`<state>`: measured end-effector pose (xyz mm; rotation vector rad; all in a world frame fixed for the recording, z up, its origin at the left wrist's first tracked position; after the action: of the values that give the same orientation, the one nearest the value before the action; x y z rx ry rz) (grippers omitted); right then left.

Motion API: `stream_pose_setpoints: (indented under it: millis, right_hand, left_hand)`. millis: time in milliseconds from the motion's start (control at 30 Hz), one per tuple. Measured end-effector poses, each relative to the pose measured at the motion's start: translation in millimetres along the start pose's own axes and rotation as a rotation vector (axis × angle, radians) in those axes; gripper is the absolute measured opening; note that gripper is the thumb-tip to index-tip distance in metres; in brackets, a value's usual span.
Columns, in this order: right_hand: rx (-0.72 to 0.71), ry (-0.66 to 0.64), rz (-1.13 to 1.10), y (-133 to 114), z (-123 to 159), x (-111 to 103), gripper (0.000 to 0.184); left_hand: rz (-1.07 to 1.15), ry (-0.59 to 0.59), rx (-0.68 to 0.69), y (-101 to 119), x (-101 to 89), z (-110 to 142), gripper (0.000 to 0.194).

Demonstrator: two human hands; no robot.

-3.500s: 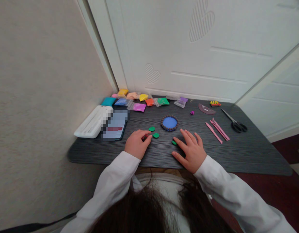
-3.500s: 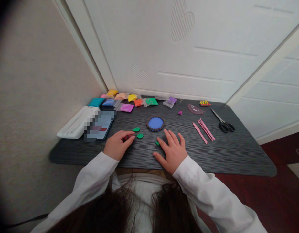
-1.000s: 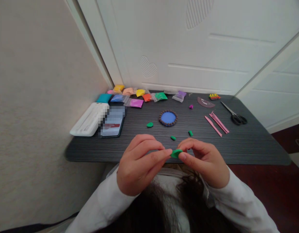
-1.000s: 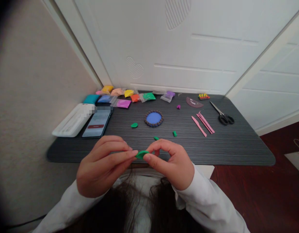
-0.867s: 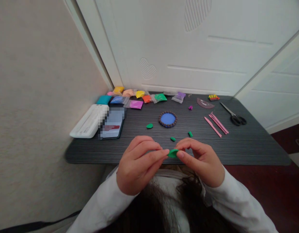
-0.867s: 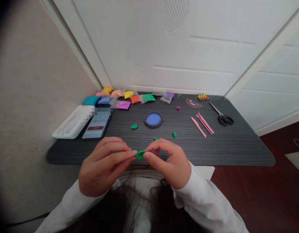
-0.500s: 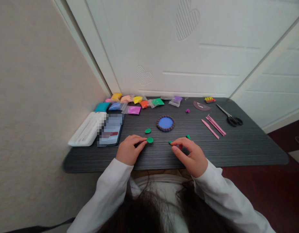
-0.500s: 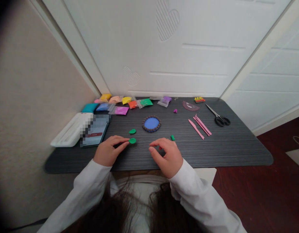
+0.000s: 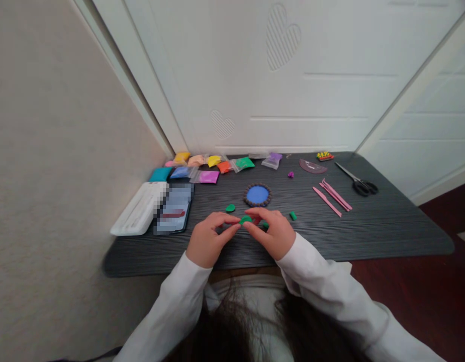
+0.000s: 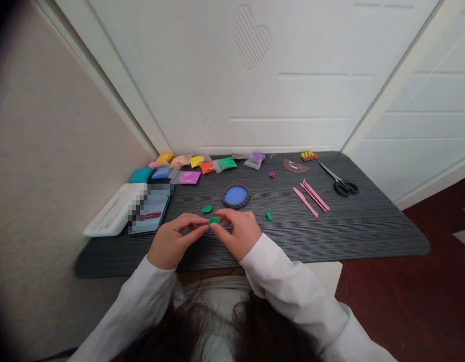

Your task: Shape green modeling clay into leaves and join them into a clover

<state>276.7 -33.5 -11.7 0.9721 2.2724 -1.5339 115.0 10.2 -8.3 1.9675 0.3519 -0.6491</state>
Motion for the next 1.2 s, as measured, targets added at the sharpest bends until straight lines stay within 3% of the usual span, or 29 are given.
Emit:
stream_pose_setpoints:
  millis: [133, 267, 400, 500, 733, 800, 867, 1000, 1200]
  right_hand:
    - [0.14, 0.015, -0.202, 0.1, -2.2, -1.7, 0.014]
    - [0.218, 0.023, -0.294, 5.5, 2.1, -9.9, 0.016]
    - [0.271, -0.008, -0.403, 6.9, 7.2, -14.7, 0.016]
    - [0.273, -0.001, -0.455, 6.1, 9.4, -17.2, 0.016]
    - [0.293, 0.074, -0.55, -3.9, 13.4, -28.8, 0.014]
    - [0.262, 0.077, -0.554, -13.8, 15.5, -35.9, 0.012]
    - [0.222, 0.08, -0.545, -24.9, 17.7, -43.7, 0.01]
    - [0.158, 0.099, -0.525, -40.6, 21.0, -55.2, 0.011]
    - [0.128, 0.118, -0.504, -45.8, 20.8, -56.9, 0.014]
  left_hand:
    - [0.033, -0.06, -0.035, 1.2, -4.9, -8.6, 0.024]
    - [-0.142, 0.039, -0.152, -22.1, -3.9, -38.1, 0.035]
    - [-0.174, 0.008, -0.161, -41.1, 9.0, -59.6, 0.02]
    - [-0.115, -0.048, -0.17, -40.3, 12.8, -60.0, 0.01]
    - [0.238, -0.096, -0.254, 6.2, -1.0, -33.6, 0.024]
    - [0.627, -0.063, -0.377, 26.3, -3.7, -23.1, 0.021]
    - [0.828, -0.041, -0.421, 45.7, -5.5, -13.2, 0.02]
    - [0.923, -0.053, -0.432, 70.9, -7.6, 0.0, 0.018]
    - [0.946, -0.052, -0.412, 77.6, -7.8, 5.0, 0.011]
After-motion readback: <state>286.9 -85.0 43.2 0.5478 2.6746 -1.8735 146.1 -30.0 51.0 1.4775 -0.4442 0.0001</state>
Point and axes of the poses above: each hand's wrist, its own z-axis away from the middle knuckle, its own x-axis out of the palm, y = z × x, the point moved 1 cm from there along -z, towards the middle knuckle, and after that the axes turned 11 degrees about y, right-handed, at the moved point
